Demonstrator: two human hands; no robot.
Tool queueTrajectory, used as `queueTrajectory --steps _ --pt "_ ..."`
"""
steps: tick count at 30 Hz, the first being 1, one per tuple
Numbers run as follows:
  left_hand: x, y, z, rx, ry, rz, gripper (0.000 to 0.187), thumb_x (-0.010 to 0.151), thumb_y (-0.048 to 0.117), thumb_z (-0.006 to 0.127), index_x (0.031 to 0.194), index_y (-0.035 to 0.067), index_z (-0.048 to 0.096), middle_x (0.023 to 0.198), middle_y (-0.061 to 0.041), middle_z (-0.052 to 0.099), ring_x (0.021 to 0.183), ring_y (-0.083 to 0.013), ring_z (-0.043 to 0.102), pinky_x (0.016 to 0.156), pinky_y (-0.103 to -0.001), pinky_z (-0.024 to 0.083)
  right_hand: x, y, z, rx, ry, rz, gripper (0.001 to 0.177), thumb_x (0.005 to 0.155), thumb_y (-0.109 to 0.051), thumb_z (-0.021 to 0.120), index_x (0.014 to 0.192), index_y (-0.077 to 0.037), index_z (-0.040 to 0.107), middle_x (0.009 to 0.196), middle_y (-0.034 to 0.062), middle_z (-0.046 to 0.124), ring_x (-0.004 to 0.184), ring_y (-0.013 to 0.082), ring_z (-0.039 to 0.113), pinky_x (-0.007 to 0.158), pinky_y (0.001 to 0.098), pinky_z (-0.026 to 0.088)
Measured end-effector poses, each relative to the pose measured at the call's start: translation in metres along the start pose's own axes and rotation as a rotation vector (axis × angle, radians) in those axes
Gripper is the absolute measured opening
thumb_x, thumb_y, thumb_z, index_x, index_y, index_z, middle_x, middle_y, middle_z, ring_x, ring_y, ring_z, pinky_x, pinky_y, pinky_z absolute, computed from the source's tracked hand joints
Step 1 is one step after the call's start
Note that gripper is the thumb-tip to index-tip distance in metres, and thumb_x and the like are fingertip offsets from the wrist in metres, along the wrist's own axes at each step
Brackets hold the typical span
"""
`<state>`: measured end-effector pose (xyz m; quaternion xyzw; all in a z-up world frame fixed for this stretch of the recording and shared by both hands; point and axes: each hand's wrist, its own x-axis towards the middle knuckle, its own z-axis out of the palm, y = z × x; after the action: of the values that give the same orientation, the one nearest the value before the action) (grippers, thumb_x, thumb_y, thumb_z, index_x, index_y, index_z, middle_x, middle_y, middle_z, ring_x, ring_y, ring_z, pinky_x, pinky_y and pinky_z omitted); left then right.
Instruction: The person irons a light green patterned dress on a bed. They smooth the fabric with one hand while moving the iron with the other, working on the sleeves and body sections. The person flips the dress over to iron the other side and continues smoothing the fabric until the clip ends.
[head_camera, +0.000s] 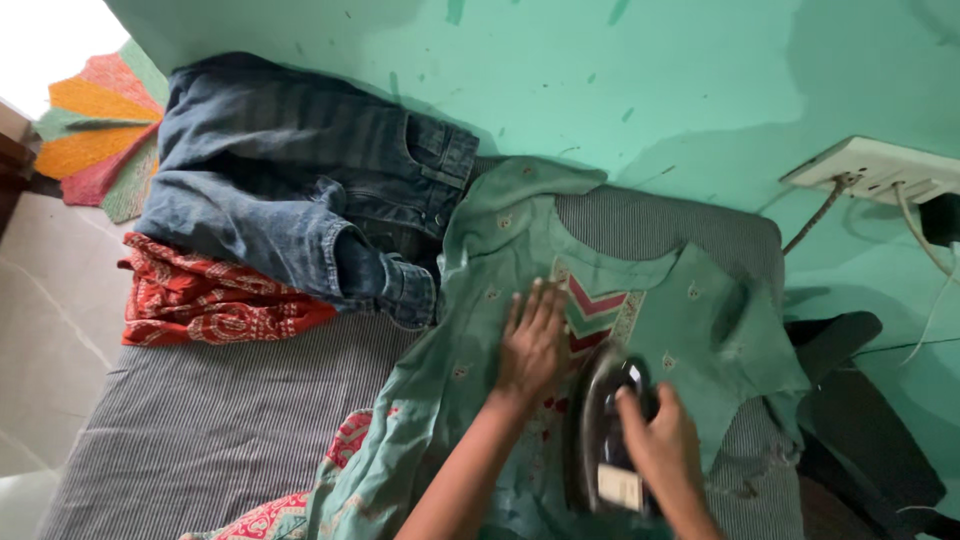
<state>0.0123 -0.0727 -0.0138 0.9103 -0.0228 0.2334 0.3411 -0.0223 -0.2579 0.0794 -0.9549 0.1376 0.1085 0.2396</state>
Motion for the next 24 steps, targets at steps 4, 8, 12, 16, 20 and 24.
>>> queueTrajectory --steps 4,8,12,16,20,24 --pt "0.004 -0.004 -0.009 0.085 0.019 -0.021 0.053 0.102 0.021 0.049 0.151 0.0 0.048 0.161 -0.016 0.044 0.153 -0.0311 0.036 0.126 -0.053 0.02 0.083 -0.014 0.0 0.041 0.087 -0.193 0.052 0.101 -0.04 0.057 0.118 0.009 0.055 0.098 0.0378 0.064 0.09 0.0578 0.062 0.076 0.0588 0.05" --pt "0.002 0.003 -0.012 0.082 -0.019 -0.051 0.058 0.098 0.02 0.05 0.152 0.0 0.047 0.162 -0.015 0.043 0.152 -0.0312 0.036 0.125 -0.054 0.022 0.175 -0.032 0.004 -0.063 0.108 -0.321 0.054 0.103 -0.041 0.051 0.122 0.009 0.051 0.098 0.0383 0.065 0.09 0.0577 0.064 0.077 0.0618 0.051" --pt "0.002 0.003 -0.01 0.113 -0.023 -0.037 0.058 0.097 0.021 0.051 0.151 0.0 0.047 0.161 -0.015 0.044 0.152 -0.0307 0.036 0.125 -0.053 0.022 0.237 -0.06 0.007 -0.181 0.236 -0.45 0.054 0.105 -0.042 0.051 0.123 0.009 0.051 0.102 0.0364 0.067 0.094 0.0573 0.065 0.081 0.064 0.05" --pt "-0.002 0.003 -0.008 0.123 0.021 -0.01 0.056 0.1 0.021 0.05 0.152 0.0 0.048 0.161 -0.015 0.044 0.153 -0.0307 0.037 0.126 -0.053 0.022 0.216 -0.07 -0.005 -0.215 0.174 -0.381 0.053 0.104 -0.044 0.049 0.124 0.005 0.053 0.104 0.0346 0.068 0.095 0.0558 0.065 0.083 0.063 0.051" --pt "-0.002 -0.001 -0.003 0.105 0.048 0.006 0.055 0.1 0.021 0.05 0.151 -0.001 0.049 0.161 -0.015 0.044 0.153 -0.0313 0.037 0.126 -0.054 0.022 0.123 -0.048 -0.013 -0.198 0.03 -0.302 0.053 0.106 -0.043 0.044 0.128 0.005 0.049 0.094 0.0334 0.07 0.085 0.0543 0.067 0.079 0.0605 0.053" --pt "0.001 0.002 -0.004 0.094 0.035 -0.023 0.055 0.098 0.02 0.051 0.149 -0.001 0.05 0.161 -0.016 0.045 0.152 -0.0314 0.037 0.126 -0.054 0.022 0.021 -0.017 -0.022 -0.219 -0.048 -0.219 0.052 0.1 -0.043 0.047 0.132 -0.002 0.047 0.085 0.0306 0.072 0.082 0.0513 0.069 0.073 0.057 0.055"
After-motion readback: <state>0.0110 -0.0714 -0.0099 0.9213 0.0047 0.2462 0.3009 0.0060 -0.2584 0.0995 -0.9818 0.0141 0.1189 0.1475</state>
